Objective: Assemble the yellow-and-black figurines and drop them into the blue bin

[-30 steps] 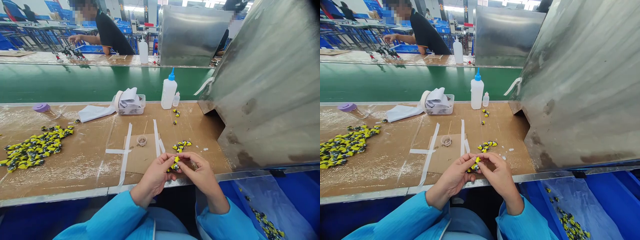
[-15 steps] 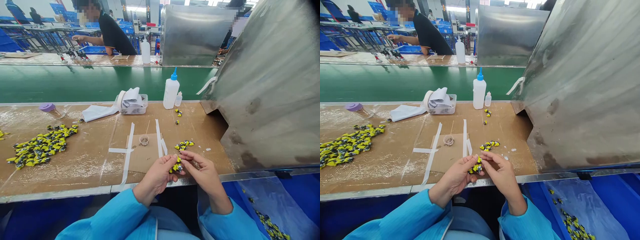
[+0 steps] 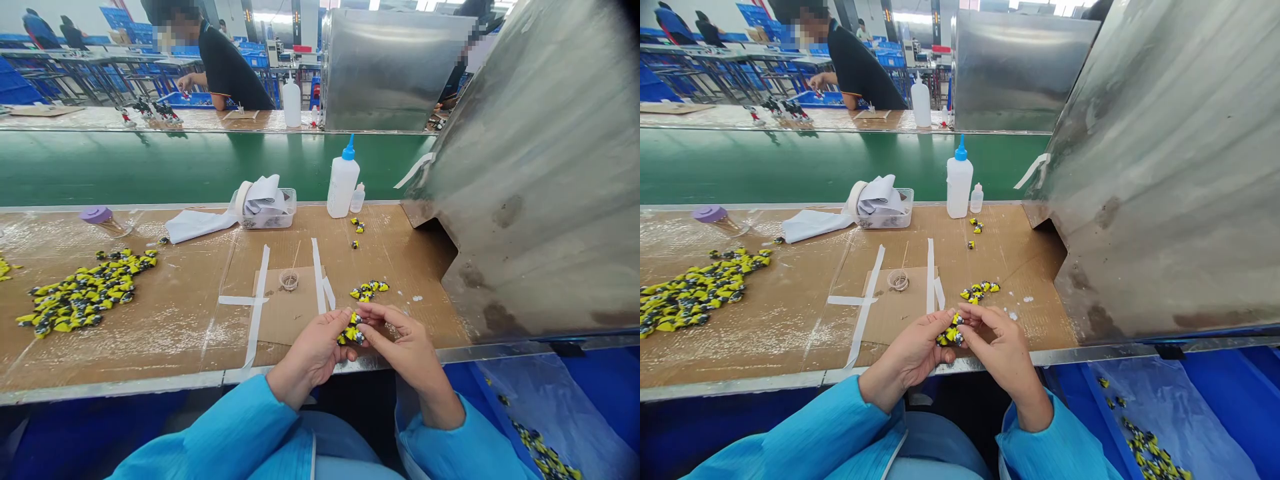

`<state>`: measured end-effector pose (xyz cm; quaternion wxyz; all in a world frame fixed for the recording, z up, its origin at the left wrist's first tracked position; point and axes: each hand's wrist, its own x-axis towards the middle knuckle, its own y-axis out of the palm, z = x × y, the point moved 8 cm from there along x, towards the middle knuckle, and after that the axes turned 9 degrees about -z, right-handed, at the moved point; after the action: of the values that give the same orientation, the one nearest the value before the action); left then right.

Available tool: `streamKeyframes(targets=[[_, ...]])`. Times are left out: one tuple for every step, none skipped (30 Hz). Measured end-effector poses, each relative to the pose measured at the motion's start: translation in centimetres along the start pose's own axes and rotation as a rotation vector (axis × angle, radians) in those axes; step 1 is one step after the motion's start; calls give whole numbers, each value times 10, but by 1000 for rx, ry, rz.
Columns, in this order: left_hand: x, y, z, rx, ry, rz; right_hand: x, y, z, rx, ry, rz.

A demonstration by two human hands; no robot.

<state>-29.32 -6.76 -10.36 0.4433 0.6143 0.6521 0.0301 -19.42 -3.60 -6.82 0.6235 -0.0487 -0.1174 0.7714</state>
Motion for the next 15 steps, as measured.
streamKeyframes(targets=[[0,0,0,6,1,1,0,0,1,-10,-8,-2],[-1,0,0,13,3,-1,1,-1,2,-30,-22,-10],[-1,0,0,18,10,-6,2,-2,4,-59,-43,-19],[-1,0,-1,21,20,-13,2,-4,6,-98,-72,-30],[-1,-1,-2,23,32,-23,3,-5,8,-139,-104,-42],[-2,-1,-2,24,44,-30,4,-6,9,-177,-135,-53],[-2,-1,-3,24,54,-30,4,-6,11,-210,-164,-61],[-2,-1,-3,25,60,-23,4,-6,12,-235,-185,-67],[-2,0,-3,25,61,-9,4,-6,13,-248,-195,-66],[-2,1,-3,22,57,9,3,-5,12,-248,-195,-65],[-2,2,-2,16,47,27,3,-4,12,-242,-191,-60],[-2,3,-2,8,33,39,2,-4,11,-232,-185,-56],[-2,3,-1,-1,19,46,2,-3,9,-220,-176,-54],[-1,2,-1,-8,6,48,2,-2,8,-208,-166,-56],[-1,2,-1,-15,-2,46,2,-2,7,-197,-158,-62]])
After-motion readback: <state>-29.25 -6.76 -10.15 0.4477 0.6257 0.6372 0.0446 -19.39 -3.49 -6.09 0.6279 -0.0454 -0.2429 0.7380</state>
